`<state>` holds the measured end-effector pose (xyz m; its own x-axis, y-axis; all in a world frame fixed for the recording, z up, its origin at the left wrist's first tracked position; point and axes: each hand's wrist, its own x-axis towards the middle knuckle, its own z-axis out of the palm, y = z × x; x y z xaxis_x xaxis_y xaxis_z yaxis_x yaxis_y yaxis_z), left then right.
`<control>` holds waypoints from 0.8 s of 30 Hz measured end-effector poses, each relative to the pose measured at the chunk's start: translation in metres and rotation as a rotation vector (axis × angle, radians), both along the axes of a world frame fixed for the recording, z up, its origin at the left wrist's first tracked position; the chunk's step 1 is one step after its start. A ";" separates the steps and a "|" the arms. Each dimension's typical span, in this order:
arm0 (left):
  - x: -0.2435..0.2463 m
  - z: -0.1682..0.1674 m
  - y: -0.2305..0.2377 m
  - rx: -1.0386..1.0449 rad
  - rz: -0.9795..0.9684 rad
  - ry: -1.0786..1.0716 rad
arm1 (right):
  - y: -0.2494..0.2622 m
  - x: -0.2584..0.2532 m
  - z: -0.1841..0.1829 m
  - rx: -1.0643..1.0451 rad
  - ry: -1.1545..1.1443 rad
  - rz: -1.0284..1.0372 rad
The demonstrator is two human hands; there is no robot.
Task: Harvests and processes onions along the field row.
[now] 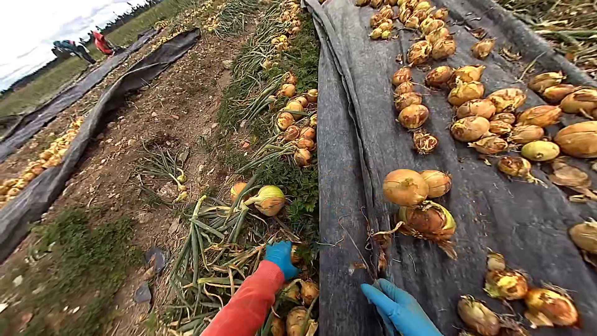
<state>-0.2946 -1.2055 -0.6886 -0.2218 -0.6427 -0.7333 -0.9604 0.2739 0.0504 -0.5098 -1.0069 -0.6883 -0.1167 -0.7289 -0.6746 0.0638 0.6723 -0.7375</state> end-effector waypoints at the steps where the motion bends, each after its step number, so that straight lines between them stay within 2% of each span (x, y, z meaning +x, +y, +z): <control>1: 0.003 -0.013 0.009 -0.021 -0.025 -0.064 | -0.001 0.001 0.003 -0.008 0.020 0.046; 3: 0.006 -0.014 0.018 -0.060 0.103 0.019 | -0.006 0.004 0.006 -0.014 0.039 0.085; 5: 0.004 0.007 0.023 -0.105 0.362 0.297 | -0.014 0.005 0.000 0.012 0.038 0.068; 6: 0.000 0.025 0.027 -0.121 0.420 0.436 | -0.018 0.005 -0.004 0.053 0.017 0.059; 7: -0.006 0.044 0.036 -0.142 0.392 0.542 | -0.022 0.006 -0.007 0.100 -0.022 0.074; 8: -0.015 0.064 0.048 -0.183 0.276 0.581 | -0.023 0.008 -0.006 0.118 -0.074 0.110; 10: -0.045 0.111 0.075 -0.222 -0.019 0.407 | -0.026 0.010 0.004 0.004 -0.239 0.147; 12: -0.068 0.140 0.099 -0.181 -0.215 0.269 | -0.028 0.012 0.017 -0.170 -0.426 0.049; 15: -0.080 0.157 0.104 -0.004 -0.311 0.182 | -0.028 0.014 0.033 -0.257 -0.510 -0.091; 18: -0.058 0.145 0.035 -0.167 -0.105 -0.013 | -0.024 0.005 0.036 -0.348 -0.455 -0.213; 20: -0.021 0.106 -0.010 -0.191 0.031 -0.107 | -0.022 -0.010 0.036 -0.395 -0.264 -0.297; 22: 0.005 0.060 -0.008 0.020 0.134 -0.109 | -0.021 -0.018 0.041 -0.329 -0.147 -0.218; 24: 0.018 0.020 0.023 0.133 0.269 -0.131 | -0.020 -0.013 0.040 -0.184 -0.106 -0.056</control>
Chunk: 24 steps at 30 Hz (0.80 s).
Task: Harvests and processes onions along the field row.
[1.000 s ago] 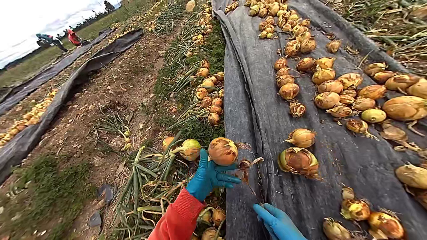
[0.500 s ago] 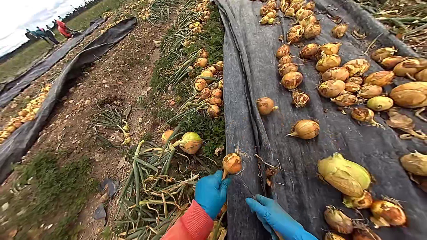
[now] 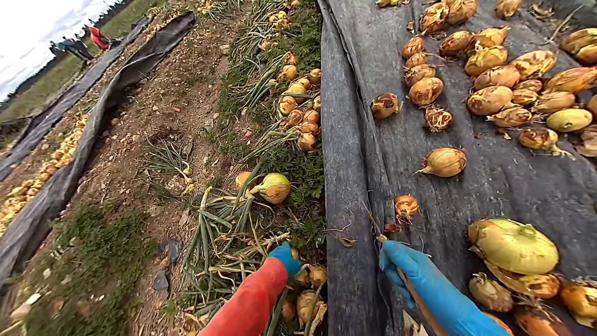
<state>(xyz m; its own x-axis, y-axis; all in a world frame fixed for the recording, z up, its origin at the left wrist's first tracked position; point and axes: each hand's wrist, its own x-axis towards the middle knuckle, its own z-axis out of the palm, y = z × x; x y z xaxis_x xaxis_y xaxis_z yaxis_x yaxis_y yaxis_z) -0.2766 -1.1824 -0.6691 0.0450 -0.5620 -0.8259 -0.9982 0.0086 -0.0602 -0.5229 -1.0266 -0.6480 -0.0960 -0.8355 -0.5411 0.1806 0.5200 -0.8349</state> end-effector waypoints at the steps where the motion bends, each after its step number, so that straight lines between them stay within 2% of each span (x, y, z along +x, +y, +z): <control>1: 0.004 -0.014 0.010 -0.040 0.096 0.022 | -0.001 0.004 -0.005 0.054 0.002 0.051; 3: 0.018 -0.024 0.022 -0.119 0.310 0.172 | 0.004 0.013 -0.017 0.146 0.009 0.112; 5: 0.024 -0.009 0.029 -0.160 0.530 0.471 | 0.008 0.019 -0.029 0.222 0.050 0.170; 7: 0.008 0.029 0.043 -0.189 0.543 0.714 | 0.005 0.025 -0.040 0.282 0.071 0.250; 8: -0.005 0.047 0.052 -0.217 0.452 0.759 | 0.003 0.029 -0.041 0.296 0.054 0.311; 10: -0.033 0.076 0.069 -0.298 0.067 0.660 | 0.000 0.035 -0.034 0.218 -0.073 0.342; 12: -0.061 0.104 0.088 -0.265 -0.247 0.529 | 0.002 0.040 -0.024 0.089 -0.298 0.187; 14: -0.078 0.124 0.104 -0.119 -0.350 0.457 | 0.003 0.036 -0.015 0.029 -0.430 0.059; 15: -0.078 0.126 0.108 -0.119 -0.370 0.449 | 0.004 0.034 -0.009 0.021 -0.423 0.027; 16: -0.075 0.124 0.102 -0.191 -0.392 0.408 | 0.005 0.030 -0.005 0.017 -0.412 0.003; 18: -0.068 0.117 0.057 -0.358 -0.397 0.107 | 0.009 0.021 -0.008 -0.054 -0.395 -0.053; 19: -0.061 0.109 0.031 -0.357 -0.372 -0.050 | 0.012 0.016 -0.008 -0.092 -0.347 -0.100; 20: -0.054 0.095 0.015 -0.344 -0.374 -0.093 | 0.011 0.009 -0.007 -0.111 -0.268 -0.134; 21: -0.053 0.081 0.010 -0.278 -0.395 -0.068 | 0.009 0.002 -0.005 -0.110 -0.192 -0.122; 24: -0.050 0.027 0.044 0.131 -0.435 -0.008 | 0.011 0.003 -0.005 -0.031 -0.121 0.039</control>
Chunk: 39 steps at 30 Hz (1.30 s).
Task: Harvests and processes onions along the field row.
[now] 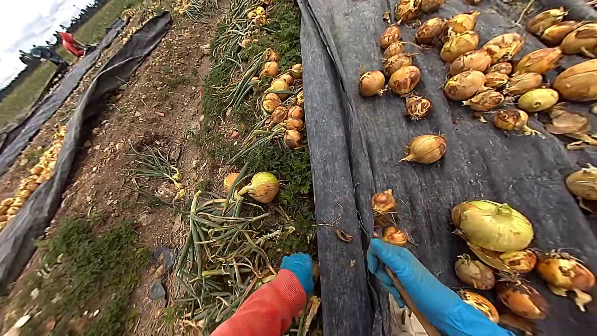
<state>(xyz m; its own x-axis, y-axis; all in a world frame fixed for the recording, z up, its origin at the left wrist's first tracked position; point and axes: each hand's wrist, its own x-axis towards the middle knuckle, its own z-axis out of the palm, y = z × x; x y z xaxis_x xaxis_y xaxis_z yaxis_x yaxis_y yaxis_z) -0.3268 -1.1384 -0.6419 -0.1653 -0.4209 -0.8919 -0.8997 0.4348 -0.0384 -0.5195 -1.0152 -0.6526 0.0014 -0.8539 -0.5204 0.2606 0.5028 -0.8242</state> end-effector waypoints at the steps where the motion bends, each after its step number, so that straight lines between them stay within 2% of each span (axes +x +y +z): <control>1: 0.005 -0.012 0.004 0.056 0.031 -0.010 | -0.001 0.002 -0.002 0.013 0.000 0.027; 3: 0.029 -0.020 -0.004 0.030 0.173 0.059 | 0.000 0.005 -0.010 0.068 0.001 0.042; 5: 0.050 0.000 -0.005 -0.116 0.433 0.209 | 0.009 0.010 -0.019 0.175 0.049 0.069; 7: 0.049 0.028 -0.001 -0.299 0.554 0.438 | 0.008 0.015 -0.031 0.282 0.121 0.150; 8: 0.040 0.043 0.008 -0.337 0.508 0.517 | 0.006 0.019 -0.034 0.321 0.128 0.231; 10: 0.010 0.072 0.037 -0.333 0.279 0.577 | 0.001 0.026 -0.027 0.295 0.050 0.331; 13: -0.030 0.094 0.074 -0.239 -0.028 0.489 | 0.003 0.029 -0.011 0.178 -0.259 0.102; 15: -0.036 0.097 0.064 -0.276 -0.087 0.401 | 0.008 0.026 -0.004 0.121 -0.312 -0.023; 17: -0.033 0.098 0.017 -0.375 -0.073 0.155 | 0.010 0.023 0.007 0.002 -0.182 -0.123; 18: -0.023 0.086 -0.008 -0.385 -0.056 0.031 | 0.011 0.020 0.007 -0.059 -0.114 -0.169; 20: 0.009 0.043 -0.032 -0.307 -0.065 -0.068 | 0.010 0.005 -0.002 -0.104 0.008 -0.136; 22: 0.041 -0.003 -0.018 -0.091 -0.061 -0.107 | 0.011 0.002 -0.011 -0.061 0.065 -0.045; 24: 0.062 -0.031 -0.002 -0.041 0.030 -0.123 | 0.008 0.007 -0.014 0.033 0.096 0.051; 27: 0.073 -0.008 0.000 -0.120 0.239 -0.049 | 0.010 0.014 -0.026 0.201 0.143 0.124; 29: 0.075 0.023 0.007 -0.242 0.399 0.149 | 0.011 0.020 -0.036 0.301 0.167 0.191; 30: 0.072 0.037 0.016 -0.353 0.379 0.293 | 0.010 0.024 -0.042 0.336 0.172 0.241; 32: 0.060 0.047 0.043 -0.605 0.195 0.696 | 0.006 0.033 -0.041 0.370 0.111 0.394; 33: 0.048 0.052 0.054 -0.610 0.104 0.784 | 0.003 0.036 -0.035 0.339 0.042 0.446; 34: 0.032 0.064 0.064 -0.510 0.062 0.752 | 0.002 0.037 -0.030 0.275 -0.054 0.451; 36: 0.001 0.081 0.080 -0.286 0.071 0.608 | 0.008 0.039 -0.023 0.134 -0.246 0.308; 39: -0.017 0.086 0.082 -0.218 0.038 0.464 | 0.015 0.041 -0.020 0.038 -0.324 0.168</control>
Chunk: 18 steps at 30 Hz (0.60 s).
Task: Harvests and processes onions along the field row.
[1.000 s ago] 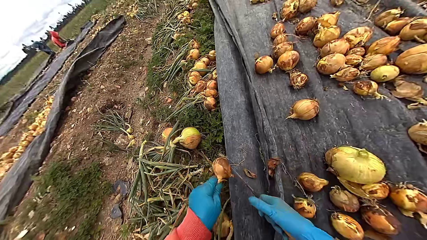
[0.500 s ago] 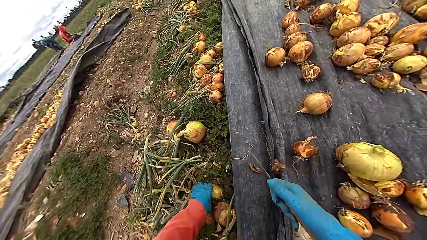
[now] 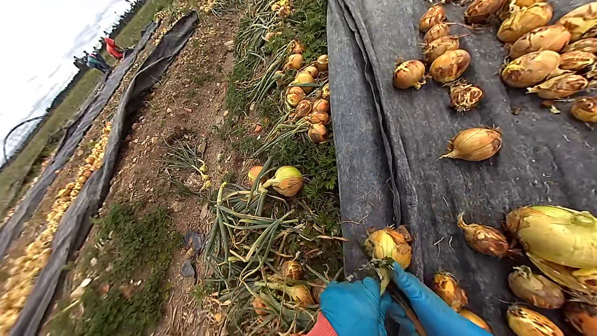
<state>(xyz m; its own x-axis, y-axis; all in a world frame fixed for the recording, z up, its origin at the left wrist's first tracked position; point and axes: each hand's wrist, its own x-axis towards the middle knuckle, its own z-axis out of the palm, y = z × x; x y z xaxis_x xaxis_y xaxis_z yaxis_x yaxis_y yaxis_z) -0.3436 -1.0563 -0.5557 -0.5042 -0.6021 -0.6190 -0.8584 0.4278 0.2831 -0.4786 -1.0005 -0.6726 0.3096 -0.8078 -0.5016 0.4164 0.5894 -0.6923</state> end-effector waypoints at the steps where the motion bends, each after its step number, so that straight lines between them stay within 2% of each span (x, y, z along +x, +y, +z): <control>1: 0.001 0.001 -0.011 0.008 -0.001 -0.111 | 0.002 0.001 0.001 -0.023 0.035 -0.022; 4: 0.034 -0.010 -0.082 -0.038 0.184 -0.632 | 0.007 -0.004 0.009 -0.152 0.277 -0.200; 5: 0.061 -0.023 -0.102 -0.091 0.241 -0.725 | 0.004 -0.011 0.016 -0.176 0.375 -0.272; 6: 0.087 -0.039 -0.116 -0.136 0.258 -0.723 | 0.000 -0.018 0.020 -0.193 0.455 -0.317; 7: 0.106 -0.055 -0.122 -0.149 0.237 -0.656 | -0.004 -0.023 0.017 -0.211 0.502 -0.305; 8: 0.121 -0.073 -0.117 -0.075 0.241 -0.559 | -0.003 -0.023 0.010 -0.213 0.520 -0.258; 10: 0.143 -0.113 -0.099 0.165 0.368 -0.424 | -0.006 -0.017 0.004 -0.172 0.521 -0.072; 12: 0.152 -0.135 -0.092 0.251 0.508 -0.368 | -0.013 -0.011 0.002 -0.098 0.543 0.054; 15: 0.152 -0.128 -0.083 0.296 0.668 -0.166 | -0.013 -0.011 -0.011 0.023 0.630 0.135; 18: 0.116 -0.078 -0.073 0.267 0.764 0.262 | -0.023 -0.010 -0.018 0.148 0.649 0.274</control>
<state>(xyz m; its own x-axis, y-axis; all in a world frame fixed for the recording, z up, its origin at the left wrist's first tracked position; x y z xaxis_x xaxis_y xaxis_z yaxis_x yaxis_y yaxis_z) -0.2279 -1.1295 -0.6341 -0.1654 -0.6862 -0.7084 -0.7766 -0.3522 0.5224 -0.4890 -1.0234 -0.6905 0.0936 -0.6535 -0.7511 -0.2280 0.7203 -0.6551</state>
